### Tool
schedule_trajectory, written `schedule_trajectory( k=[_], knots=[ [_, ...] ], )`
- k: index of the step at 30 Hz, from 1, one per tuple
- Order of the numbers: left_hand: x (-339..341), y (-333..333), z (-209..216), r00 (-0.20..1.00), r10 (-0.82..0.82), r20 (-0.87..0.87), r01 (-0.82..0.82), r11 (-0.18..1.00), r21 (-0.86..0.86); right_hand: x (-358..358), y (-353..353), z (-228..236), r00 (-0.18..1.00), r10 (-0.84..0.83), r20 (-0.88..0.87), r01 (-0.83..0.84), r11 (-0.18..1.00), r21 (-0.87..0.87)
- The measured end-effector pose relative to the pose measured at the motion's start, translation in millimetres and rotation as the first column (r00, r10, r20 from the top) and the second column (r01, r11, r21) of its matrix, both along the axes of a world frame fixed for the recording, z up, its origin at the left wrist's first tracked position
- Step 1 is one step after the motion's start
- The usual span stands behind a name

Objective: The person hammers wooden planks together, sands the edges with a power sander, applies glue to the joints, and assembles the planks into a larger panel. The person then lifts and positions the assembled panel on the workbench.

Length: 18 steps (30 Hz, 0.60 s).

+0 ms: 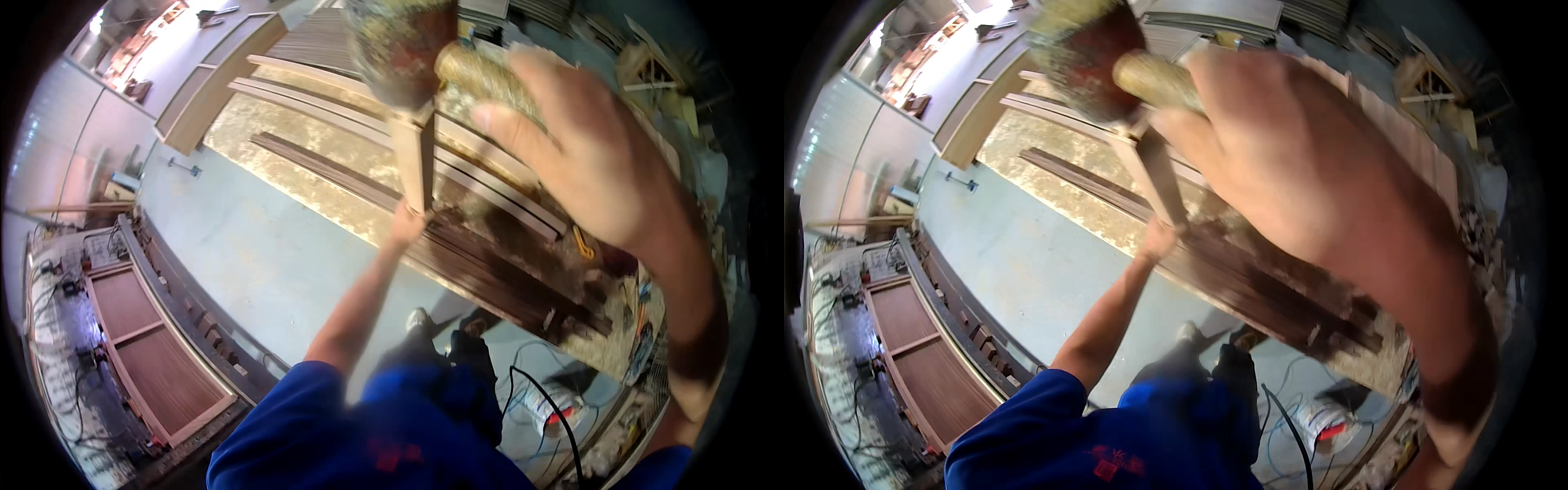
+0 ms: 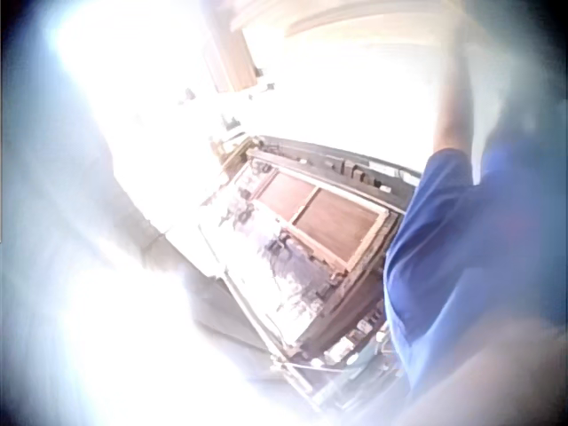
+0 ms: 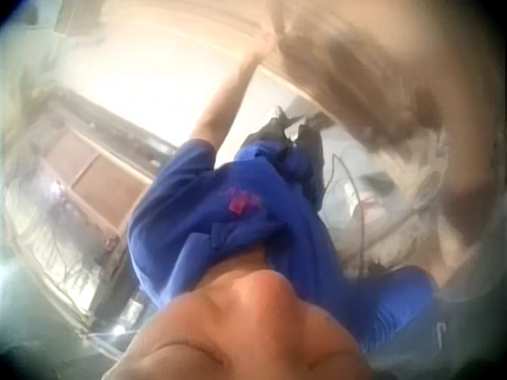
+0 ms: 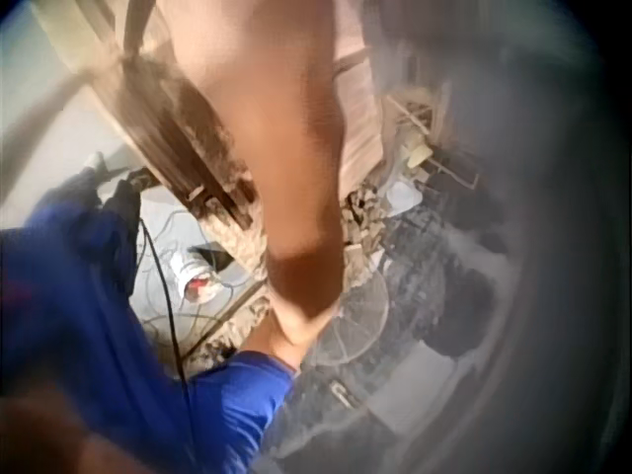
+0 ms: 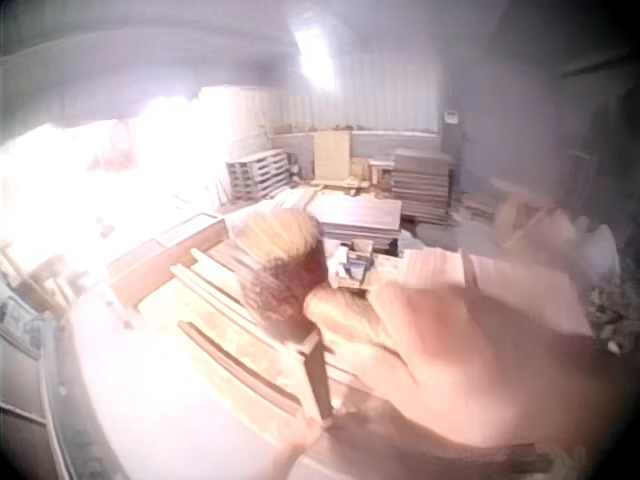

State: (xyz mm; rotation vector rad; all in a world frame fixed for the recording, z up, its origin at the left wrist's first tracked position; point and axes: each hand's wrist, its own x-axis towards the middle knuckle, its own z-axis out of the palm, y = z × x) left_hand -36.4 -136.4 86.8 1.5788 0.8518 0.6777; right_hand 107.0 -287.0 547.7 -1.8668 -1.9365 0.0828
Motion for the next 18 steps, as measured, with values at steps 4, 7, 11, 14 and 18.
schedule_trajectory(
  k=[4, 7, 11, 14, 18],
  knots=[
    [-2.7, 13.6, 7.1, 0.992, -0.076, 0.097, 0.072, 0.996, 0.043, -15.2, 0.1, -6.9, 0.988, 0.117, -0.1, -0.068, 0.912, 0.404],
    [-6.1, 8.9, 7.5, 0.99, -0.093, 0.104, 0.096, 0.995, -0.029, -7.1, -3.2, -24.7, 0.998, 0.036, -0.045, -0.019, 0.944, 0.329],
    [1.3, 9.7, 32.7, 0.975, -0.188, 0.121, 0.19, 0.982, -0.011, 2.1, -17.4, -32.5, 1.0, -0.015, -0.017, 0.021, 0.921, 0.389],
    [-9.5, 29.1, -4.9, 0.977, -0.183, -0.108, 0.182, 0.983, -0.021, 18.7, -37.8, -54.7, 0.994, -0.112, -0.005, 0.102, 0.891, 0.442],
    [-12.5, 5.8, 37.9, 0.959, -0.283, 0.019, 0.284, 0.956, -0.068, 57.1, -121.4, -145.6, 0.853, -0.457, -0.251, 0.489, 0.868, 0.083]
  ],
)
